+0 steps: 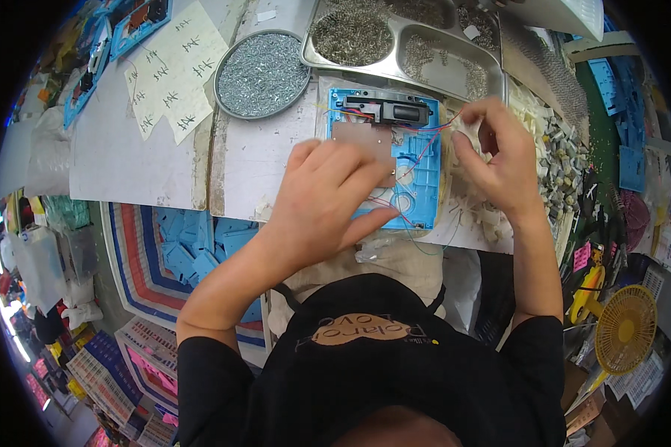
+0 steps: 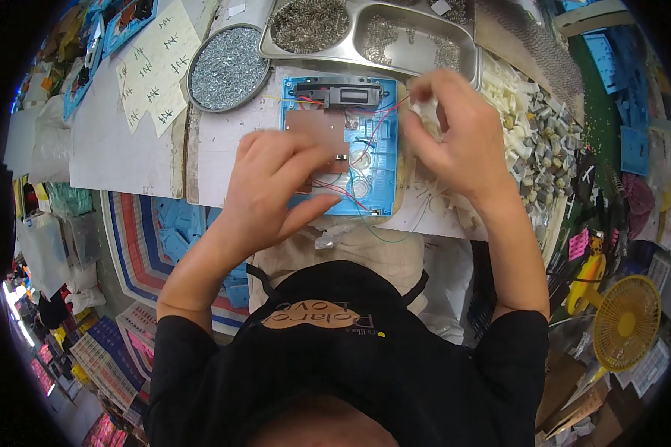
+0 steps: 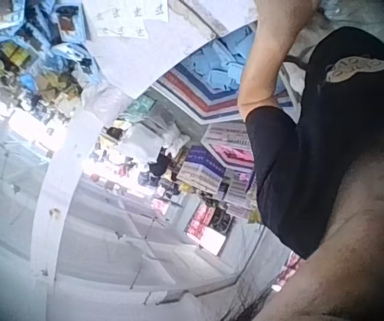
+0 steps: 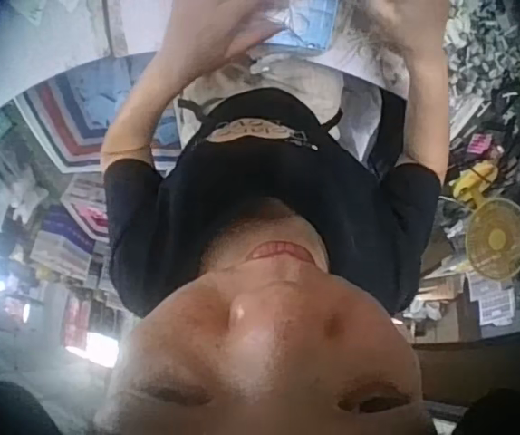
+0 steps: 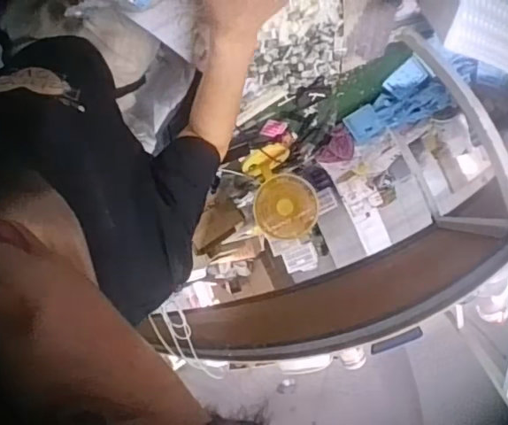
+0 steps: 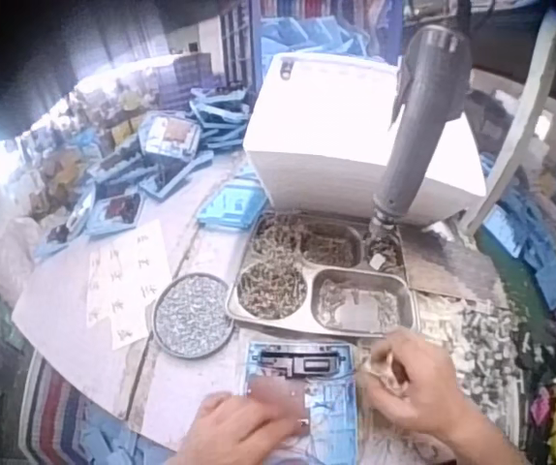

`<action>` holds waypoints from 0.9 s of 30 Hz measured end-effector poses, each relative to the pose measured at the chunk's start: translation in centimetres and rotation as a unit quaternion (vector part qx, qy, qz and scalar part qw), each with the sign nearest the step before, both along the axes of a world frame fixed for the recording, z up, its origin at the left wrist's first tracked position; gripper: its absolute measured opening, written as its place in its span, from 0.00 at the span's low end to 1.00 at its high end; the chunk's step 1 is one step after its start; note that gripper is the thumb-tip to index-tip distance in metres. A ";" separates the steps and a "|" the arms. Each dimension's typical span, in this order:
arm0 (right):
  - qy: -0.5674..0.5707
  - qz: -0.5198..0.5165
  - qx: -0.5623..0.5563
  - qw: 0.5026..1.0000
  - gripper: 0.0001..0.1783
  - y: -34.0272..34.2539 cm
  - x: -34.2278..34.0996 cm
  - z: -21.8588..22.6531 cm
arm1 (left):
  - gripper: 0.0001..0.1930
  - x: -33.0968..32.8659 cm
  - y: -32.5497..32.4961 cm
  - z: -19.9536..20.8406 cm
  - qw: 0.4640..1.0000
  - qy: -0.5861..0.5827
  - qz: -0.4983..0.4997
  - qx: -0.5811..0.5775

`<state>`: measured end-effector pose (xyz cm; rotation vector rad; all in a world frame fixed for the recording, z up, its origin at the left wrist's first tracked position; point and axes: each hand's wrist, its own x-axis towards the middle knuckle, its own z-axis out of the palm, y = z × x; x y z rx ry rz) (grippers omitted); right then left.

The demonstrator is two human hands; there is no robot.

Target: The worker assembles an electronic device housing by installing internal components and securing the case with screws and soldering wires.

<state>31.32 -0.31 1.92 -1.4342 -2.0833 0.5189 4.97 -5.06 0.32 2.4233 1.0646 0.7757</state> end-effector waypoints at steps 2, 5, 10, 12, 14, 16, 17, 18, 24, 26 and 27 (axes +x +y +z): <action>0.024 0.002 0.004 1.000 0.16 0.0 -0.3 0.1 | 0.26 1.4 1.3 -0.6 0.999 0.006 0.026 0.034; -0.025 0.029 -0.062 0.997 0.22 -0.4 0.6 0.0 | 0.29 1.8 1.8 -1.5 0.996 0.082 0.020 0.041; -0.122 0.134 -0.146 0.973 0.18 -8.4 0.4 2.6 | 0.26 1.3 1.8 -2.5 0.997 0.068 0.019 0.033; -0.145 0.086 -0.133 0.977 0.16 -10.5 -1.1 1.9 | 0.25 1.4 2.0 -2.5 0.999 0.036 0.010 0.032; -0.149 0.039 -0.117 0.981 0.16 -11.9 -1.3 -0.7 | 0.24 1.4 1.6 -2.2 1.000 -0.006 0.005 0.029; -0.165 0.077 -0.133 0.974 0.14 -12.5 -1.3 -0.9 | 0.25 1.5 0.2 -0.6 0.998 0.000 -0.069 -0.013; -0.173 0.094 -0.142 0.970 0.14 -12.9 -1.3 -0.8 | 0.25 1.7 -0.6 0.0 0.994 0.003 -0.107 -0.034; -0.168 0.152 -0.161 0.961 0.14 -13.2 -1.7 -0.3 | 0.22 2.0 -1.6 -0.3 0.993 0.004 -0.116 -0.027; 0.031 0.334 -0.208 0.919 0.20 -11.3 -1.7 1.9 | 0.13 0.6 -4.0 -2.7 0.982 0.014 -0.187 0.033; 0.025 0.238 -0.043 0.970 0.21 -9.1 -2.7 1.1 | 0.14 -0.2 -4.4 -2.8 0.983 -0.008 -0.178 0.039; 0.018 0.184 0.042 0.982 0.22 -8.3 -3.3 0.9 | 0.14 -0.6 -4.4 -2.9 0.984 -0.018 -0.170 0.051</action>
